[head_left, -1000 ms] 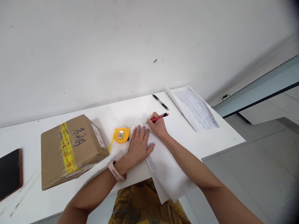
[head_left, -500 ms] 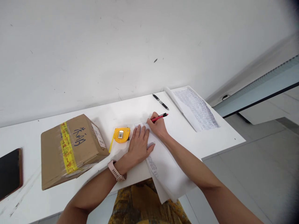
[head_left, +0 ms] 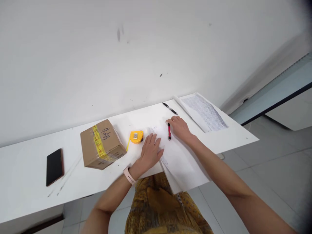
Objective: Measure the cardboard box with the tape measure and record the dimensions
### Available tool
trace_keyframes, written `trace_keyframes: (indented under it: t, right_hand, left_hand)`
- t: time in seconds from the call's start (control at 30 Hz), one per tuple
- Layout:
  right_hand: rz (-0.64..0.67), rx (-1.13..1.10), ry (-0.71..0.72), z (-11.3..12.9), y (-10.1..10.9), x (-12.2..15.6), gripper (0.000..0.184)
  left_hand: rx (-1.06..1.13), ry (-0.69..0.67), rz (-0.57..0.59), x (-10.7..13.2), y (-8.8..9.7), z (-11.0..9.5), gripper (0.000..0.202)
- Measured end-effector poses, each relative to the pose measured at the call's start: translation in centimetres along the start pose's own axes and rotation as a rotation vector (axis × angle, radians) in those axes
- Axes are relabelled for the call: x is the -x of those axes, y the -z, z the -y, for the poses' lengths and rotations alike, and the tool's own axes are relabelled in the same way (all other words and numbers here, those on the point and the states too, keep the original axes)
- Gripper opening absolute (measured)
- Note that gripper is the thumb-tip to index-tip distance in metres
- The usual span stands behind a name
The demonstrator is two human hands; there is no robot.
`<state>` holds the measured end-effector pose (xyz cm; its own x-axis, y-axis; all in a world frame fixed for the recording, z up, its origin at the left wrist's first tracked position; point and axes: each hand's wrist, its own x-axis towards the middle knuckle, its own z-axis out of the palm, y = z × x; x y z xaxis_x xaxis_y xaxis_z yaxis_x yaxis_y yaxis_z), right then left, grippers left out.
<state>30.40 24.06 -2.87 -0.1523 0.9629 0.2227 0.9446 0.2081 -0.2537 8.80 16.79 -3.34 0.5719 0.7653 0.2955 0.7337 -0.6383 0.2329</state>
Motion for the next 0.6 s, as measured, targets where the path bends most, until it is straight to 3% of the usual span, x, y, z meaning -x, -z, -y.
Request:
trace_keyframes:
  t: [0.1, 0.17, 0.27, 0.33, 0.47, 0.53, 0.6]
  right_hand:
    - [-0.008, -0.107, 0.052, 3.3, 0.6, 0.3, 0.04]
    - [0.036, -0.255, 0.172, 6.5, 0.3, 0.2, 0.034]
    - [0.131, -0.34, 0.339, 11.3, -0.9, -0.2, 0.057]
    - [0.18, -0.293, 0.372, 13.4, -1.8, -0.5, 0.065]
    - [0.185, -0.222, 0.347, 14.3, -1.8, 0.3, 0.055]
    - [0.144, -0.268, 0.369, 13.9, -0.2, 1.8, 0.053]
    - [0.13, -0.361, 0.442, 13.6, 2.4, 3.9, 0.055]
  left_hand:
    - [0.171, 0.007, -0.174, 3.7, 2.0, -1.8, 0.021]
    - [0.283, 0.103, -0.267, 6.3, 2.9, -3.2, 0.015]
    - [0.406, 0.303, -0.327, 10.0, 3.5, -4.6, 0.014]
    - [0.479, 0.422, -0.35, 12.2, 3.7, -4.9, 0.013]
    - [0.619, 0.664, -0.443, 15.5, 4.8, -4.3, 0.018]
    - [0.698, 0.758, -0.507, 16.1, 5.8, -3.8, 0.026]
    - [0.818, 0.75, -0.57, 15.7, 6.7, -3.6, 0.046]
